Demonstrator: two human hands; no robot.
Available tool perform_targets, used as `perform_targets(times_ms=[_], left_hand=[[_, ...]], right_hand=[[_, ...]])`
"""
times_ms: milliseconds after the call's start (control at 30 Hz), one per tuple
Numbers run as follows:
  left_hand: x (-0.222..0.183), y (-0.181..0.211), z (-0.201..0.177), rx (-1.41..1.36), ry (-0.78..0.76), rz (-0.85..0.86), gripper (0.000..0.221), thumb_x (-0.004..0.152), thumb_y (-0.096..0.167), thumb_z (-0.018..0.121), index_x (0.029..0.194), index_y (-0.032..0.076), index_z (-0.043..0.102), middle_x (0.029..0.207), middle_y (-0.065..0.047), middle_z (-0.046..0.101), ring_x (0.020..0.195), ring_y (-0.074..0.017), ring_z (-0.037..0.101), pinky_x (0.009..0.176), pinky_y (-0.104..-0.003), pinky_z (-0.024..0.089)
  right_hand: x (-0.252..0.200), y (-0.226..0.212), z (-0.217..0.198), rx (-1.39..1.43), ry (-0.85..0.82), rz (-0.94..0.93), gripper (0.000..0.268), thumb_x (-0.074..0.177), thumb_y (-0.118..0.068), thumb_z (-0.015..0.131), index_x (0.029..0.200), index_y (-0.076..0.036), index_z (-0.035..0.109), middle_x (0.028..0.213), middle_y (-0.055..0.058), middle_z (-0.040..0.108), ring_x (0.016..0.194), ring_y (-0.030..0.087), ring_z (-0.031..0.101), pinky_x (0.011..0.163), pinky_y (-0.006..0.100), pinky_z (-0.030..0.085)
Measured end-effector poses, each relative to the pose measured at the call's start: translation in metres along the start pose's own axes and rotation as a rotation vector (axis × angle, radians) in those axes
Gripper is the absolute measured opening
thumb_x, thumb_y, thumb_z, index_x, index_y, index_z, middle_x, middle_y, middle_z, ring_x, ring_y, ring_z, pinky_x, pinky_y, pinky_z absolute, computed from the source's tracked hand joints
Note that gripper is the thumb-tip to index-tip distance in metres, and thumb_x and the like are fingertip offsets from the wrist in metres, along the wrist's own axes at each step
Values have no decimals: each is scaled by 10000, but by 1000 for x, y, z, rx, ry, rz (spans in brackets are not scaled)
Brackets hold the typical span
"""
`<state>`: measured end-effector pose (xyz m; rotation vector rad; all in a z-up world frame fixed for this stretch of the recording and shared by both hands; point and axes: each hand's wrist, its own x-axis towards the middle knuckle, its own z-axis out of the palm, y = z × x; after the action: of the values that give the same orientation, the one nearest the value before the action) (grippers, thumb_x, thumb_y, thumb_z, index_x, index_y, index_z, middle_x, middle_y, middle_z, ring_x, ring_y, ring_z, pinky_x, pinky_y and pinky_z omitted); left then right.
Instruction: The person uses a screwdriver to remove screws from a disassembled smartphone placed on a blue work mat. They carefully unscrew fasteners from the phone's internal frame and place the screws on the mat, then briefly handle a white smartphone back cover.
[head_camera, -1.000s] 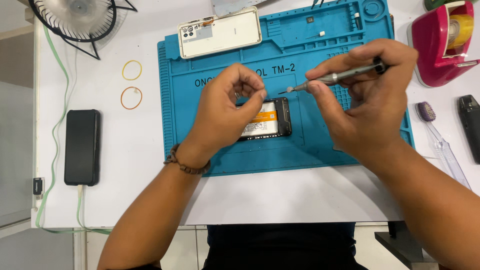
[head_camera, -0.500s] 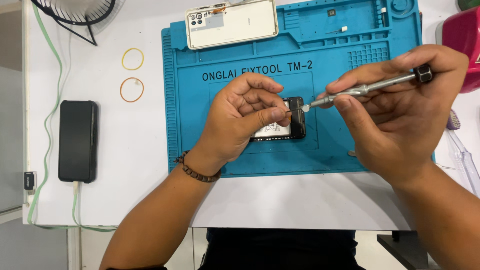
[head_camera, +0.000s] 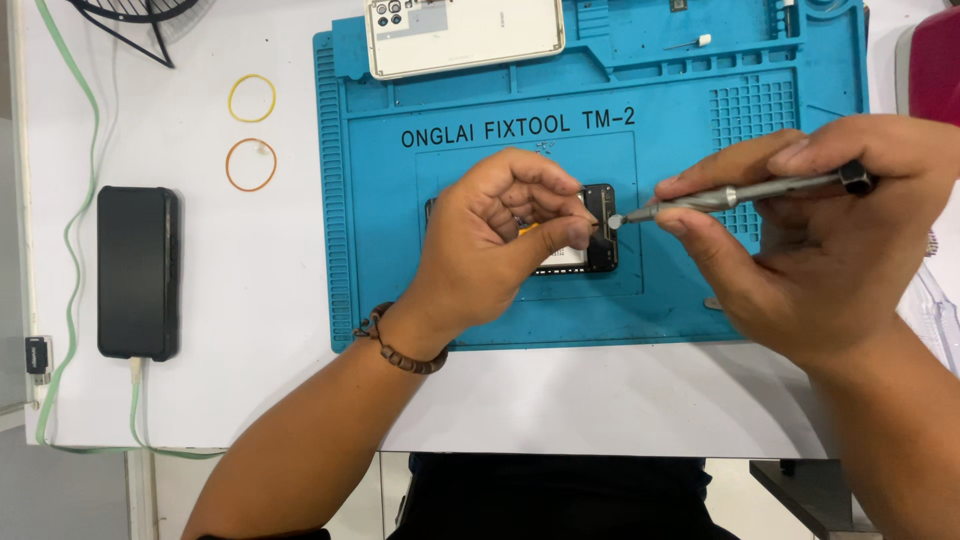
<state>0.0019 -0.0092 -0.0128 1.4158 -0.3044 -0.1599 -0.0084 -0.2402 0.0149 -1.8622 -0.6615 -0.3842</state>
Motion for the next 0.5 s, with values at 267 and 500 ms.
perform_targets(times_ms=[267,500], left_hand=[[4,11,-10,591,-120,365,318,1046,299,596,1257,63,572,1203,-96,709,1120,-286,698,1045,-419,565],[4,0,-20,1102,-296,470,566,855,330,925,1235,83,585,1308,-177,566,1194,-392,564,869,-562,469]], right_hand=[[4,4,-5,-65,-90,-41,555,966,219,721,1197,43,249,1036,298,475,895,417,759,748,391,600],[3,8,2,-227,-253,110,306,957,124,757,1094,97,485,940,198,701,838,264,725,757,321,581]])
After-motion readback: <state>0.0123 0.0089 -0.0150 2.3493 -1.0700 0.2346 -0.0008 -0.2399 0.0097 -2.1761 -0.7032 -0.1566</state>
